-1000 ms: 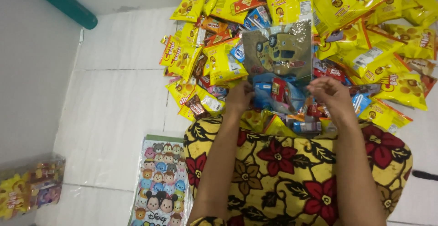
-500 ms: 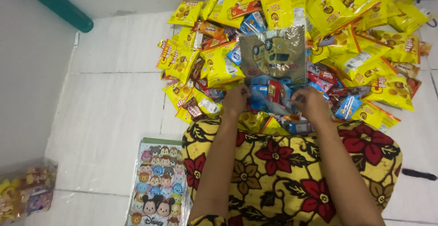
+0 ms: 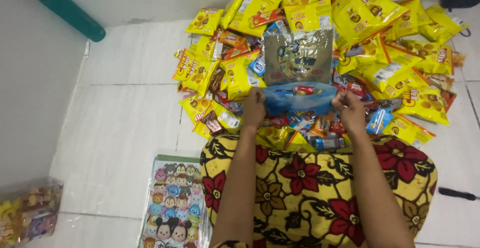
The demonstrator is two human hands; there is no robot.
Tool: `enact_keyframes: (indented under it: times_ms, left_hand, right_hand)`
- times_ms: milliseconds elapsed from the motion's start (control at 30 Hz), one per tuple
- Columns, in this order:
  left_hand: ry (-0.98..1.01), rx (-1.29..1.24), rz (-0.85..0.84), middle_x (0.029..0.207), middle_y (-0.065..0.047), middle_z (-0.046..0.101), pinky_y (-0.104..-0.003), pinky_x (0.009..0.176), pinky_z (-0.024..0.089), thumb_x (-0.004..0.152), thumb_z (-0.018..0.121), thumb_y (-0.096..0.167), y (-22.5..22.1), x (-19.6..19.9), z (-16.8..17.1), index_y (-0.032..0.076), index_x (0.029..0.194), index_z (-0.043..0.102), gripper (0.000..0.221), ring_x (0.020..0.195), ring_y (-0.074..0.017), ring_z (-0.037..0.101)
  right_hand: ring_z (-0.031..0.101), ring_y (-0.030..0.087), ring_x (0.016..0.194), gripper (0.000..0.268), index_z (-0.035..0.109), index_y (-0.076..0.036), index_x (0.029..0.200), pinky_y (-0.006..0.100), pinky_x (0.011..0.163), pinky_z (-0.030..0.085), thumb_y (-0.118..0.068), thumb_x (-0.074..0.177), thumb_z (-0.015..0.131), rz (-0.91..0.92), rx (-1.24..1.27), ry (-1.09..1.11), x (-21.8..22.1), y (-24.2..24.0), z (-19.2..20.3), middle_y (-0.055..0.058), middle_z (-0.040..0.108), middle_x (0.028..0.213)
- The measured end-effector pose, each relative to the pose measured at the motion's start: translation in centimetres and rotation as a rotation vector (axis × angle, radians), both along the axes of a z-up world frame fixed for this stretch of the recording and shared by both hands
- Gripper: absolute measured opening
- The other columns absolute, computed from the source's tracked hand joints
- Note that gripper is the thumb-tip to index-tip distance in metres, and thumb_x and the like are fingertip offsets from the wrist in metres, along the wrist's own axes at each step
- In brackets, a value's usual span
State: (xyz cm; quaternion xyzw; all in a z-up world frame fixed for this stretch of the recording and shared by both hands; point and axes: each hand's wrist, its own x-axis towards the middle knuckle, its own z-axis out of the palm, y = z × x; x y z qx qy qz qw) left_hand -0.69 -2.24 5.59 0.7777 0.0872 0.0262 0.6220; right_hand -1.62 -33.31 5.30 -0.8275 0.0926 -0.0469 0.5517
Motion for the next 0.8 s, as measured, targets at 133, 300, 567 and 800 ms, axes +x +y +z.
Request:
enact_keyframes:
  times_ms: [133,300,567,800]
  left_hand:
    - [-0.056,-0.065,-0.035,0.089,-0.023,0.058,-0.051,0.08,0.061,0.112,0.034,0.04,-0.6,-1.2,1.9,0.015,0.102,0.04,0.028,0.089,-0.0377,0.066]
    - [-0.041,-0.139,-0.022,0.096,-0.028,0.057,-0.056,0.076,0.066,0.11,0.034,0.039,-0.9,-0.7,2.1,0.013,0.109,0.04,0.026,0.095,-0.0433,0.067]
    - [-0.087,-0.155,-0.187,0.094,-0.02,0.052,-0.061,0.074,0.063,0.114,0.036,0.034,-0.2,0.7,-1.9,0.015,0.106,0.041,0.021,0.095,-0.0412,0.066]
    - [0.12,0.182,-0.263,0.12,-0.021,0.067,-0.06,0.094,0.055,0.098,0.059,0.007,-0.3,0.0,-0.9,0.01,0.136,0.049,0.039,0.118,-0.0398,0.064]
  right_hand:
    - [0.06,0.018,0.081,0.007,0.062,-0.01,0.11,0.036,0.076,0.05,-0.008,0.105,0.066,0.042,0.214,-0.071,-0.1,0.7,0.5,0.005,0.063,0.087]
    - [0.056,0.011,0.078,0.006,0.054,-0.012,0.113,0.027,0.073,0.048,-0.009,0.109,0.058,0.065,0.319,-0.11,-0.2,1.4,2.0,-0.003,0.055,0.086]
    - [0.053,0.009,0.067,0.008,0.049,-0.016,0.116,0.023,0.061,0.046,-0.016,0.111,0.056,0.085,0.384,-0.148,0.4,1.5,1.2,-0.004,0.046,0.078]
    - [0.049,0.011,0.06,0.005,0.053,-0.015,0.113,0.026,0.053,0.039,-0.014,0.109,0.057,0.028,0.251,-0.079,0.4,2.5,1.9,-0.002,0.05,0.072]
